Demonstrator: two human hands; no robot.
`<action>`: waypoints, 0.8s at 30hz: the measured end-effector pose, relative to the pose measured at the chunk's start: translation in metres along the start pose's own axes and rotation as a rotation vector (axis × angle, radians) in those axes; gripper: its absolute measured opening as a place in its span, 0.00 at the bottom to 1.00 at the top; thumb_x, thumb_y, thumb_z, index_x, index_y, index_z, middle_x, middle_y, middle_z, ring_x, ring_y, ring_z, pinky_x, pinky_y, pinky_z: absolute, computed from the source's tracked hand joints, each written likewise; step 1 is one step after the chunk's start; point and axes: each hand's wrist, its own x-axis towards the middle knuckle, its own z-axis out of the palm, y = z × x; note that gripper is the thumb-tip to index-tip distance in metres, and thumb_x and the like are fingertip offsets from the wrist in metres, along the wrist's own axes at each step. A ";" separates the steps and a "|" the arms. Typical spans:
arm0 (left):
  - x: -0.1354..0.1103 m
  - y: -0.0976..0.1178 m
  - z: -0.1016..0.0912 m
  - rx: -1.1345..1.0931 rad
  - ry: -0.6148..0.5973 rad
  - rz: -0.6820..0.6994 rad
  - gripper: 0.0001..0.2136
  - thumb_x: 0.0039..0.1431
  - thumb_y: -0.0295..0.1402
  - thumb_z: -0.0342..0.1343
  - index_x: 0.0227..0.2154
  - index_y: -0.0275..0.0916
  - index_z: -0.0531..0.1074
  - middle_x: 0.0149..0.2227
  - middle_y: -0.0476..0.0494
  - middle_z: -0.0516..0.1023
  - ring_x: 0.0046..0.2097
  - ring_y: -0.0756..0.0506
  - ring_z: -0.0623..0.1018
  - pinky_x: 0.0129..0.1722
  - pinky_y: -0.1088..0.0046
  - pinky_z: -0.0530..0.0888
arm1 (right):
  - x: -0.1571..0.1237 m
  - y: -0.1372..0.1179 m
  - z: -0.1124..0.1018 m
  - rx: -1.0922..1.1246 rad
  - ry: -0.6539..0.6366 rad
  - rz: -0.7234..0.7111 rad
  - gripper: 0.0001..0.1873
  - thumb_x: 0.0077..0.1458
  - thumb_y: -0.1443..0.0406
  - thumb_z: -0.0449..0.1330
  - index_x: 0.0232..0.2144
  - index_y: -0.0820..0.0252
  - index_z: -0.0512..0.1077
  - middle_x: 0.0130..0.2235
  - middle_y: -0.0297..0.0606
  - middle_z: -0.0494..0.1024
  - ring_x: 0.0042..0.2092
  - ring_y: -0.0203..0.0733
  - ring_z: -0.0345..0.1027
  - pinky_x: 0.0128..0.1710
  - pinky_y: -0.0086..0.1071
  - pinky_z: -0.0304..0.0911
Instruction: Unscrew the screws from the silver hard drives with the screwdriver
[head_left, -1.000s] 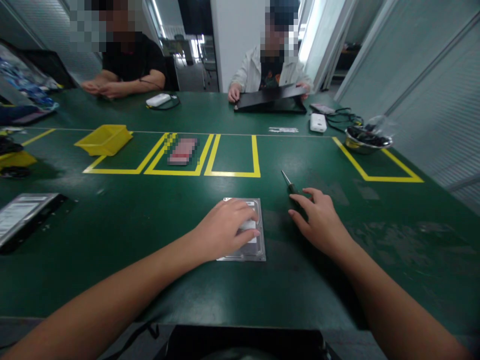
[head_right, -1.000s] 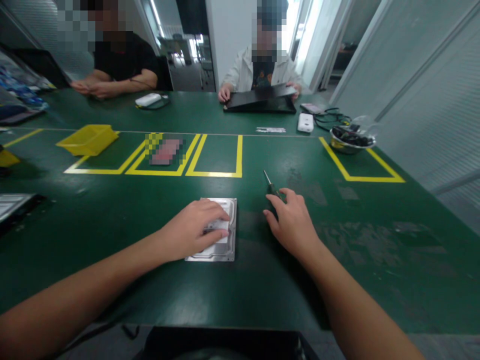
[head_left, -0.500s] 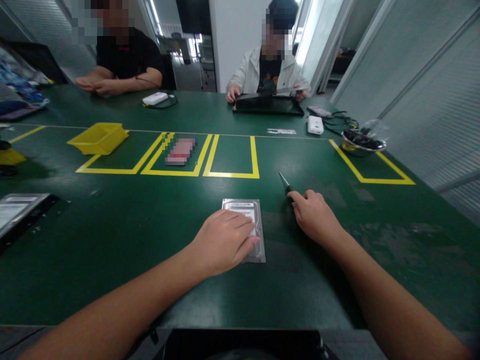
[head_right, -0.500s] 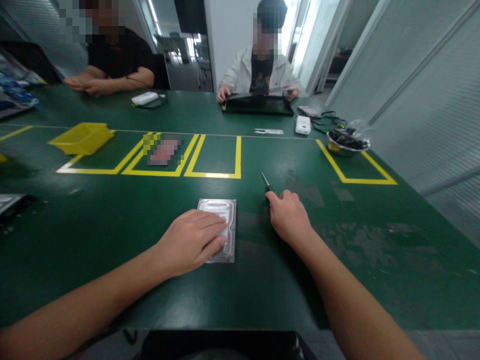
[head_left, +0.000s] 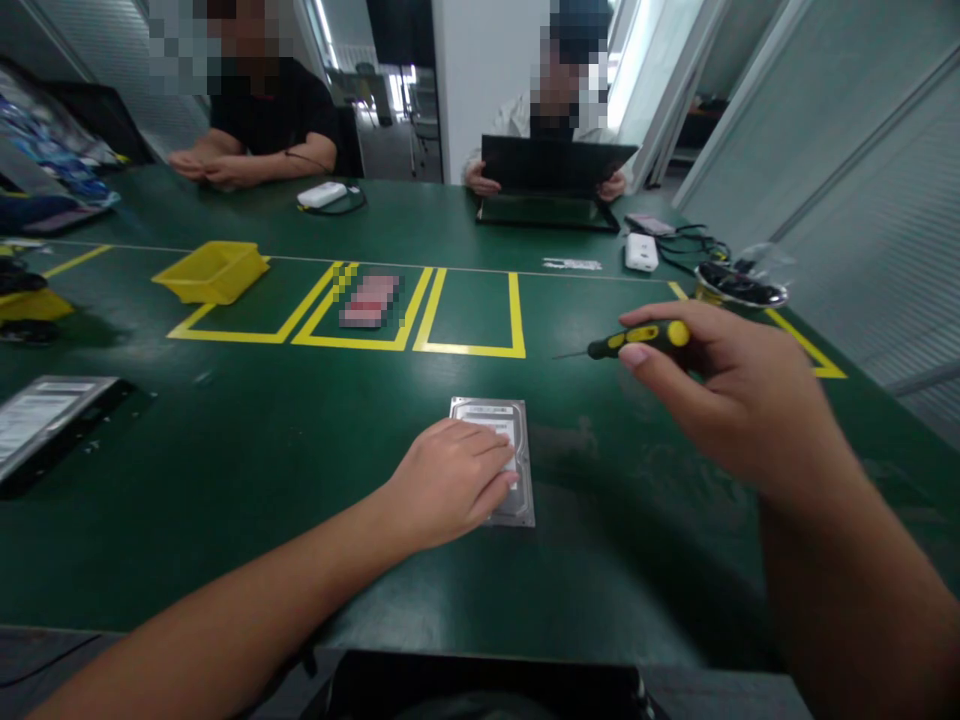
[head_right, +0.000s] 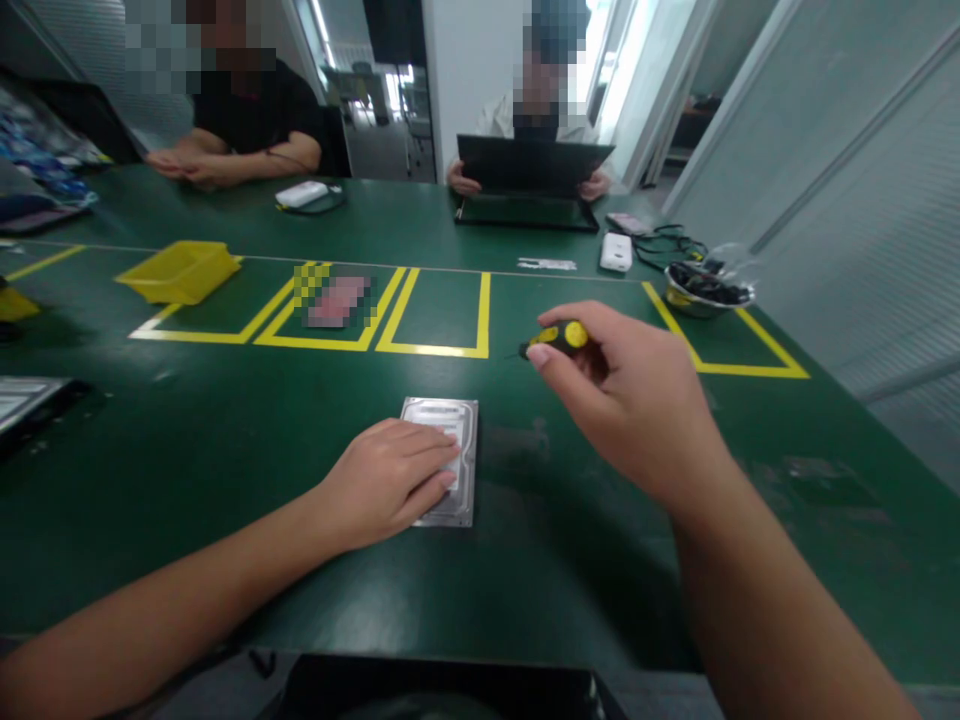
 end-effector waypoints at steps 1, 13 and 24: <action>0.000 0.000 0.000 0.002 0.001 -0.001 0.15 0.70 0.38 0.46 0.49 0.38 0.75 0.49 0.42 0.80 0.51 0.40 0.78 0.51 0.58 0.71 | 0.001 -0.007 -0.007 0.010 0.003 -0.019 0.15 0.60 0.53 0.59 0.40 0.55 0.76 0.26 0.32 0.73 0.23 0.34 0.61 0.23 0.30 0.53; 0.001 0.000 0.001 0.036 -0.001 0.008 0.14 0.69 0.37 0.47 0.50 0.39 0.74 0.48 0.41 0.79 0.50 0.40 0.77 0.49 0.57 0.71 | -0.003 -0.030 -0.022 0.203 -0.142 -0.165 0.12 0.62 0.54 0.58 0.39 0.53 0.75 0.33 0.31 0.77 0.30 0.36 0.70 0.26 0.31 0.58; 0.001 0.003 -0.005 0.042 -0.052 0.024 0.16 0.68 0.38 0.46 0.52 0.42 0.72 0.49 0.41 0.76 0.51 0.37 0.75 0.50 0.53 0.68 | 0.001 -0.031 0.007 0.240 -0.357 -0.134 0.13 0.62 0.56 0.57 0.38 0.59 0.74 0.30 0.34 0.76 0.29 0.36 0.67 0.29 0.31 0.55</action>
